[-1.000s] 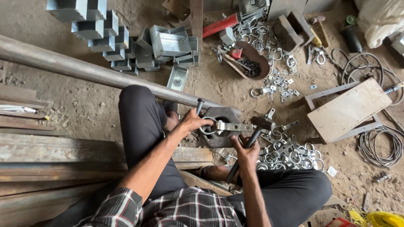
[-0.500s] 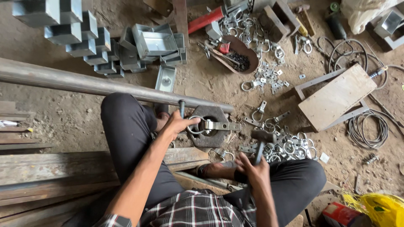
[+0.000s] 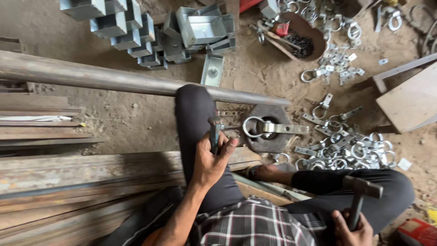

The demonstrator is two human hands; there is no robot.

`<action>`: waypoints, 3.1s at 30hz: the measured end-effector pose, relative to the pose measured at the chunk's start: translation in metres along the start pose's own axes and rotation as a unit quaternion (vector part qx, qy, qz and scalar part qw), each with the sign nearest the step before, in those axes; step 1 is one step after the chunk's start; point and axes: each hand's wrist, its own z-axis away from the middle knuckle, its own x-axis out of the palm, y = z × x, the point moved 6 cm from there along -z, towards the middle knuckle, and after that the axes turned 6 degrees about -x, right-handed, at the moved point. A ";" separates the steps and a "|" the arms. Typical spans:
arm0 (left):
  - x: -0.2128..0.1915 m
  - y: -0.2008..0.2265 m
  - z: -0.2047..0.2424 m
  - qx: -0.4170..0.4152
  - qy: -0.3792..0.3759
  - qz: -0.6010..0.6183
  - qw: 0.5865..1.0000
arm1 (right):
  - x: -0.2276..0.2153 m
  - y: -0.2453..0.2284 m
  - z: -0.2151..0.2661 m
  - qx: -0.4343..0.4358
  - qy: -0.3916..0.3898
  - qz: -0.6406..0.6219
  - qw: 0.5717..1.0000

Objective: The person sits on the ground and uses a hammer to strike metal clips that are placed on a stone anvil. The person repeatedly picks up clips, positions them on the anvil, and hammers them to shape or flatten them.

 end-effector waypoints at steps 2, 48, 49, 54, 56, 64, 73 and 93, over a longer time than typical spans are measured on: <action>-0.010 -0.003 0.001 -0.038 -0.025 0.030 0.999 | 0.002 -0.009 0.002 0.032 -0.010 0.022 0.999; -0.015 -0.020 -0.010 0.003 -0.163 0.189 0.968 | 0.024 -0.113 0.036 0.114 -0.042 0.059 0.991; -0.014 -0.020 -0.010 0.002 -0.162 0.187 0.969 | 0.024 -0.113 0.036 0.114 -0.042 0.058 0.991; -0.014 -0.020 -0.010 0.003 -0.163 0.177 0.970 | 0.024 -0.115 0.038 0.114 -0.041 0.058 0.991; -0.014 -0.021 -0.010 0.001 -0.161 0.173 0.972 | 0.024 -0.116 0.037 0.116 -0.041 0.060 0.991; -0.012 -0.017 -0.010 -0.001 -0.161 0.176 0.971 | 0.024 -0.117 0.039 0.129 -0.039 0.054 0.989; -0.011 -0.020 -0.010 -0.020 -0.115 0.096 0.989 | 0.023 -0.087 0.019 0.103 -0.058 0.020 0.993; 0.042 -0.188 -0.075 -0.134 0.131 -0.326 0.927 | 0.014 0.027 -0.033 -0.050 0.008 -0.099 0.994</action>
